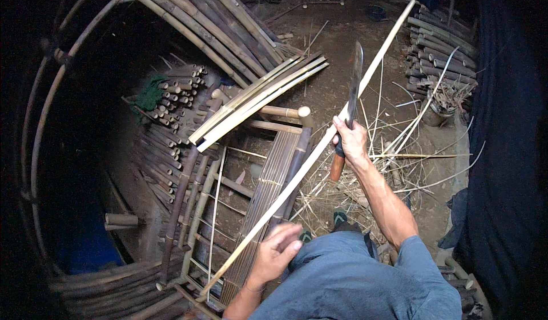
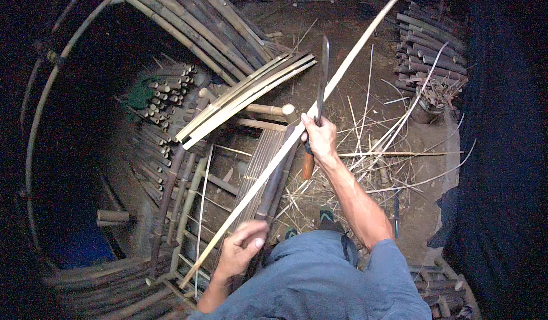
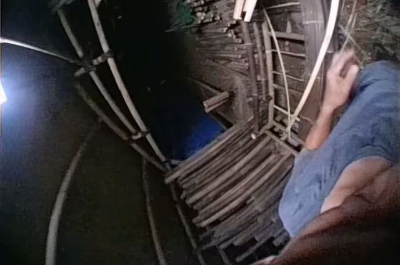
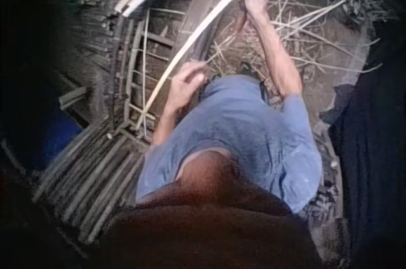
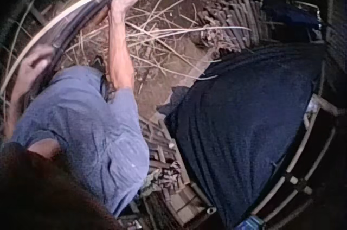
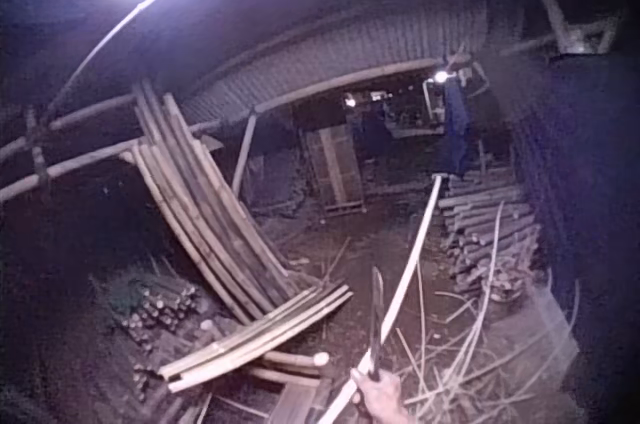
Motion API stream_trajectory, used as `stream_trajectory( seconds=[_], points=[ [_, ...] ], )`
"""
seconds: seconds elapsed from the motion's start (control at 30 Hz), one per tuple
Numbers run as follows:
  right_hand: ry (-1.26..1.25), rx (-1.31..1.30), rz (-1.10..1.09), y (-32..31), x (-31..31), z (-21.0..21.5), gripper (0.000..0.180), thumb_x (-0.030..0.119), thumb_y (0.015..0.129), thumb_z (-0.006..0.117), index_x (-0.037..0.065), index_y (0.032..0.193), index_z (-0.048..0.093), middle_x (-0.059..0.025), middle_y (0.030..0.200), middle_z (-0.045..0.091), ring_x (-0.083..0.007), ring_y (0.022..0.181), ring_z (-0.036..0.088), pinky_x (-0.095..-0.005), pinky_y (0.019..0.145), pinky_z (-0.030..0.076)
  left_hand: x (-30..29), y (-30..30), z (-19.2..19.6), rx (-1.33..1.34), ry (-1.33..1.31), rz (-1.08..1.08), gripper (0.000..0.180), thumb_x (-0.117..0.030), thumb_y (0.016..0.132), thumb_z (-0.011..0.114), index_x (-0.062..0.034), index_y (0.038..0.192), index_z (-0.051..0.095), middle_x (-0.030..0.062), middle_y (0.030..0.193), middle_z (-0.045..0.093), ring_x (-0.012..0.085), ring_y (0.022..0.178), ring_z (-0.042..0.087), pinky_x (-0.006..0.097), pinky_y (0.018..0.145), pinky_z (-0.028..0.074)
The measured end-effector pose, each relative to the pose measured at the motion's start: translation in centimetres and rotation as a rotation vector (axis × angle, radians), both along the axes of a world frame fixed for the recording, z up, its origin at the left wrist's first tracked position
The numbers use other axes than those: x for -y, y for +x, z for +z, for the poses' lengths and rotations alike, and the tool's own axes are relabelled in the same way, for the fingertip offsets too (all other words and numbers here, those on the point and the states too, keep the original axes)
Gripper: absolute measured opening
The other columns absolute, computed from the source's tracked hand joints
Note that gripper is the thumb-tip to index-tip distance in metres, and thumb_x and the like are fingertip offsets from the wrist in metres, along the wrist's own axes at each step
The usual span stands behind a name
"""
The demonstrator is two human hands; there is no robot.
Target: The person uses a large knife to split long bamboo poles into thin strips. They repeatedly strike the bamboo with the knife to separate the material, then use the knife to shave and smooth the resulting strips. The finished strips are placed on a nearby pile.
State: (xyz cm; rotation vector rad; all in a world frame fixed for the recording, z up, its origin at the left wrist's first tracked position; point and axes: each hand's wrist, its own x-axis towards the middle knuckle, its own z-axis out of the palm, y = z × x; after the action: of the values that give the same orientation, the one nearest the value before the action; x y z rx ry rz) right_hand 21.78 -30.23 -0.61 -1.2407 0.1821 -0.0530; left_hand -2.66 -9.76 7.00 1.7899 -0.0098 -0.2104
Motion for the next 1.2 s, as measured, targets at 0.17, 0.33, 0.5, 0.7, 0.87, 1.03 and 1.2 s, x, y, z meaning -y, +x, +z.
stream_trajectory(
  seconds=[0.17, 0.33, 0.5, 0.7, 0.87, 1.03, 1.2],
  points=[
    [-0.042, 0.150, 0.148, -0.5, -0.5, 3.4, 0.025, 0.028, 0.089, 0.069, 0.004, 0.085, 0.063, -0.0006, 0.070, 0.062, -0.0041, 0.053, 0.052, -0.0211, 0.048, 0.039, -1.5, 8.7, -1.3, 0.091, 0.298, -0.043, 0.048, -0.024, 0.086, 0.070, 0.0036, 0.123, 0.057, 0.0170, 0.100, 0.065, 0.0284, 0.095, 0.064, 0.039, 0.086, 0.051],
    [-0.878, 0.399, 0.061, -3.0, -0.4, 7.1, 0.047, 0.051, 0.091, 0.058, 0.005, 0.096, 0.059, -0.0072, 0.062, 0.056, -0.0173, 0.058, 0.059, -0.0337, 0.052, 0.046, -2.7, 9.6, -2.6, -0.324, -0.310, -0.146, 0.036, -0.024, 0.094, 0.062, 0.0009, 0.121, 0.060, 0.0009, 0.075, 0.061, 0.0083, 0.062, 0.056, 0.024, 0.055, 0.044],
    [-1.376, 0.728, 0.260, -8.8, -0.6, 4.2, 0.050, 0.054, 0.086, 0.061, 0.005, 0.087, 0.058, -0.0118, 0.067, 0.058, -0.0275, 0.060, 0.062, -0.0412, 0.056, 0.051, -1.1, 10.0, -2.2, -0.031, -0.031, -0.016, 0.027, -0.021, 0.098, 0.055, -0.0009, 0.114, 0.063, -0.0052, 0.069, 0.053, 0.0028, 0.055, 0.043, 0.022, 0.047, 0.035],
    [-1.344, 0.540, 0.146, -6.8, -0.5, 4.1, 0.048, 0.055, 0.089, 0.058, 0.007, 0.086, 0.055, -0.0121, 0.064, 0.059, -0.0298, 0.057, 0.062, -0.0426, 0.053, 0.050, -2.0, 5.8, -2.6, 0.025, 0.046, 0.051, 0.027, -0.018, 0.098, 0.053, 0.0010, 0.115, 0.062, -0.0047, 0.069, 0.047, 0.0034, 0.058, 0.039, 0.024, 0.049, 0.034],
    [-1.379, 0.515, 0.046, -3.5, 2.6, 7.0, 0.046, 0.055, 0.088, 0.058, 0.009, 0.088, 0.056, -0.0158, 0.065, 0.063, -0.0347, 0.061, 0.066, -0.0461, 0.054, 0.051, -3.6, 1.6, -2.8, 0.023, 0.085, 0.034, 0.029, -0.012, 0.096, 0.054, 0.0023, 0.121, 0.060, -0.0018, 0.070, 0.051, 0.0045, 0.060, 0.042, 0.024, 0.051, 0.037],
    [-1.420, 0.386, -0.037, -2.3, 4.1, 9.1, 0.048, 0.055, 0.091, 0.054, 0.008, 0.086, 0.057, -0.0160, 0.062, 0.062, -0.0368, 0.058, 0.065, -0.0462, 0.052, 0.051, -6.0, -2.1, -3.2, 0.077, 0.162, 0.011, 0.028, -0.010, 0.094, 0.056, 0.0050, 0.117, 0.061, 0.0101, 0.082, 0.063, 0.0107, 0.071, 0.055, 0.027, 0.063, 0.047],
    [-1.508, 0.607, 0.020, -1.9, 3.9, 8.1, 0.049, 0.057, 0.089, 0.055, 0.008, 0.091, 0.058, -0.0146, 0.065, 0.062, -0.0304, 0.057, 0.063, -0.0422, 0.055, 0.052, -7.2, -2.1, -3.5, 0.169, 0.259, -0.005, 0.025, -0.009, 0.090, 0.060, 0.0055, 0.110, 0.063, 0.0218, 0.095, 0.068, 0.0324, 0.085, 0.069, 0.038, 0.073, 0.053]
  ],
)
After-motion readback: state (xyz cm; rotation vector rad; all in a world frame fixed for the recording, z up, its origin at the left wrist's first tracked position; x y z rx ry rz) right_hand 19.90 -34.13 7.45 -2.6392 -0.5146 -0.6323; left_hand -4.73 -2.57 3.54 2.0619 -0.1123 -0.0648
